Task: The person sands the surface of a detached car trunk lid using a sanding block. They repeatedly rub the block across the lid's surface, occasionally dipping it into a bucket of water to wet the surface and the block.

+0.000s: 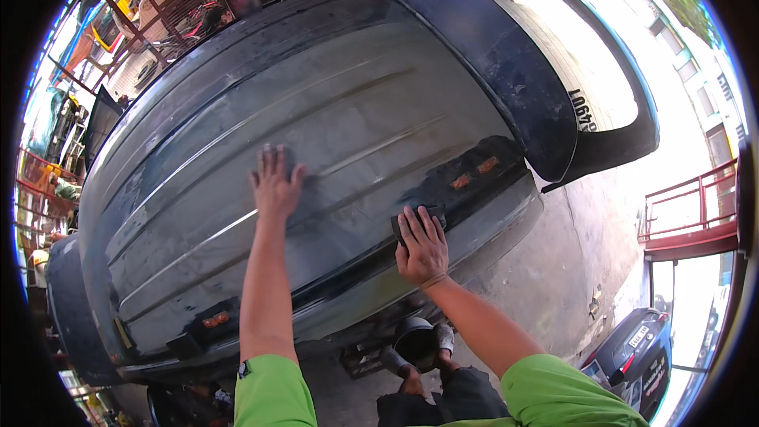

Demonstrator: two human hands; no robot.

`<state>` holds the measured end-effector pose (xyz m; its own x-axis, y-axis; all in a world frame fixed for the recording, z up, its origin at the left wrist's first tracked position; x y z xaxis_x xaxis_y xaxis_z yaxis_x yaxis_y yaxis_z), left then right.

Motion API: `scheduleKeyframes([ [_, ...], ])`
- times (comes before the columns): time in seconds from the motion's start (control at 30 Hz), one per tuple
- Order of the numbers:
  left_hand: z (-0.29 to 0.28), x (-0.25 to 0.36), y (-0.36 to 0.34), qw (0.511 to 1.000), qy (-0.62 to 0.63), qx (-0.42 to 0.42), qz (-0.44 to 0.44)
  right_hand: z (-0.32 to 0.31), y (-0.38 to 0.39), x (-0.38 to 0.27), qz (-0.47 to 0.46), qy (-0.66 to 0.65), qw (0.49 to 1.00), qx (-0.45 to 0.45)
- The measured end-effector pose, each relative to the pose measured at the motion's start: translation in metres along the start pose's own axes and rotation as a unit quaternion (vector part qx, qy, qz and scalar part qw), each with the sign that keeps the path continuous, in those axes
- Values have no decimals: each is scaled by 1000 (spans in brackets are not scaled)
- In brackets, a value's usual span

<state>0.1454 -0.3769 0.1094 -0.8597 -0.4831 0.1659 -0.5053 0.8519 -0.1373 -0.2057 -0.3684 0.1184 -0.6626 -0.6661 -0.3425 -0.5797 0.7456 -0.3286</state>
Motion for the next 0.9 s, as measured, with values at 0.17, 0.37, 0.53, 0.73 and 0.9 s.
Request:
scheduleKeyframes([
  [0.17,-24,-190,-35,921,-65,3,-383,-1,-3,-2,-7,0,1000,-3],
  [0.37,18,13,-161,978,-62,35,-198,7,-2,1,2,7,999,-37],
  [0.53,79,292,-207,997,52,8,56,3,-4,0,-10,7,1000,-3],
  [0.73,90,356,-139,939,91,-91,319,5,-4,2,6,22,1000,-15],
  [0.9,27,98,-163,999,43,20,-13,1,-5,0,5,5,1000,-19],
])
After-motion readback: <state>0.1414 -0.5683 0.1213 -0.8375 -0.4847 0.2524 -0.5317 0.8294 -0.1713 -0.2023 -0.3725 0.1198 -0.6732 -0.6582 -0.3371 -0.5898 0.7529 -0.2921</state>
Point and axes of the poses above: each hand's wrist, its own y-axis away from the middle knuckle, its own z-axis out of the palm, x = y × z, the point moved 10 cm from there along -y, towards the middle knuckle, and after that the axes turned 1 degree about x, right-handed, at the moved point
